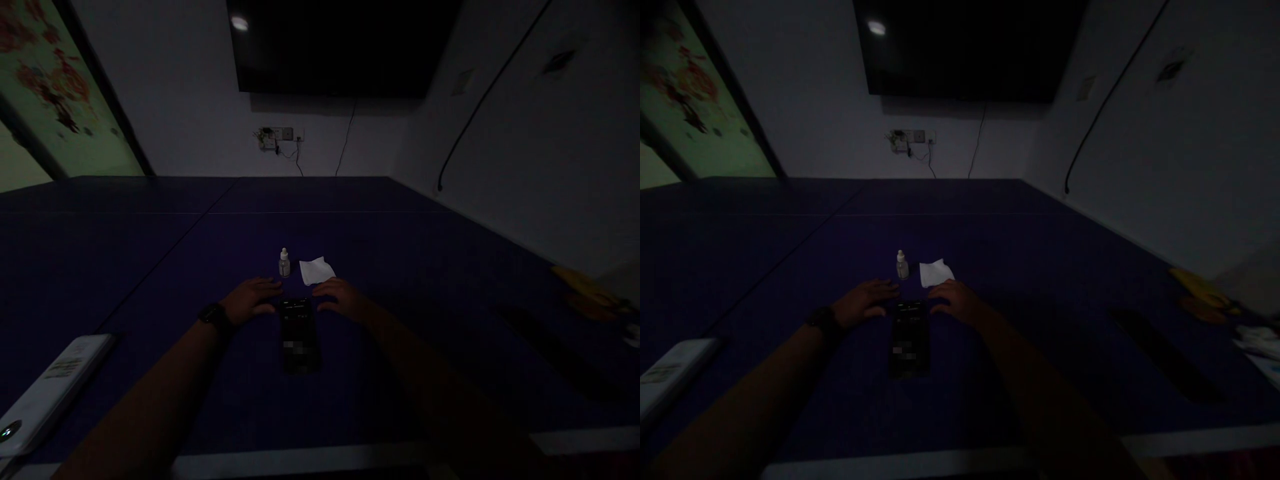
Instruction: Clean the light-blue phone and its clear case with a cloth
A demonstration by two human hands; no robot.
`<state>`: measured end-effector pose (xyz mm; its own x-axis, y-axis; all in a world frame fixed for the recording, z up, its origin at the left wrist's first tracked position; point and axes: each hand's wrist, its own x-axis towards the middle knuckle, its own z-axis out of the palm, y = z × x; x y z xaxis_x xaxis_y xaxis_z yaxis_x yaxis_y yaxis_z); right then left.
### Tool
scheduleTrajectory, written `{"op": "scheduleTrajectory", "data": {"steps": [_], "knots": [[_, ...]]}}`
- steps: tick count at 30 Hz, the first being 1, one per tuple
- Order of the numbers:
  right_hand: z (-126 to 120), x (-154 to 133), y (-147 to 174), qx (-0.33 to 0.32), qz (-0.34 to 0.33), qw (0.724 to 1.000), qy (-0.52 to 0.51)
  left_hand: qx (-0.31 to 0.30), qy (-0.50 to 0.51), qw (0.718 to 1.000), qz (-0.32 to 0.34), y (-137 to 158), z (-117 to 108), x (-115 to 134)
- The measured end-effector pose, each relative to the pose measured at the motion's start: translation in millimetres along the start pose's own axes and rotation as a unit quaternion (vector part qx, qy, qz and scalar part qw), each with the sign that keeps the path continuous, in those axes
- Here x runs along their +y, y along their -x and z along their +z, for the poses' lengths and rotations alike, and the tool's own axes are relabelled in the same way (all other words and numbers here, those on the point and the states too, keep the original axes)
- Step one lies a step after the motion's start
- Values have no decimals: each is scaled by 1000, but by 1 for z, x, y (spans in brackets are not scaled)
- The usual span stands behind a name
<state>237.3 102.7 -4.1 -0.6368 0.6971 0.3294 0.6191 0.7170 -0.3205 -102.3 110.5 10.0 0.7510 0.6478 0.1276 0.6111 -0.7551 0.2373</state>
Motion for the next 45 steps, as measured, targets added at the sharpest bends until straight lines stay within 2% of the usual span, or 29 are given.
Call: {"op": "scheduleTrajectory", "data": {"steps": [2,4,6,9,12,17,20,23,26,28,30,33,36,40,45], "knots": [[-11,14,8,19,57,998,27,21,0,999,-40,8,-6,-9],[-23,31,18,41,133,988,62,38,-32,991,-122,17,-11,-21],[-32,47,28,60,218,969,98,51,-62,974,-213,27,-15,-33],[-36,63,38,57,328,933,138,55,-78,953,-288,37,-16,-49],[-29,66,40,31,374,914,154,46,-82,942,-322,40,-12,-55],[-24,64,37,9,386,909,154,50,-80,941,-326,40,-10,-54],[-28,62,37,16,378,915,139,54,-69,952,-294,37,-13,-48],[-32,53,32,22,336,936,108,34,-34,979,-198,29,-14,-30],[-28,33,21,6,243,968,59,26,10,995,-93,16,-10,-5],[-20,15,14,-19,173,984,26,39,75,996,-18,9,-6,9],[-11,-3,7,-42,107,993,-2,36,116,992,19,5,0,16],[-1,-21,0,-60,43,997,-26,33,142,989,16,3,6,17],[1,-26,-5,-64,11,997,-37,41,163,986,7,0,7,16],[1,-22,-10,-61,-4,997,-41,62,193,979,13,-7,5,17],[2,-21,-10,-63,-9,997,-34,58,200,978,10,-11,6,16]]}}
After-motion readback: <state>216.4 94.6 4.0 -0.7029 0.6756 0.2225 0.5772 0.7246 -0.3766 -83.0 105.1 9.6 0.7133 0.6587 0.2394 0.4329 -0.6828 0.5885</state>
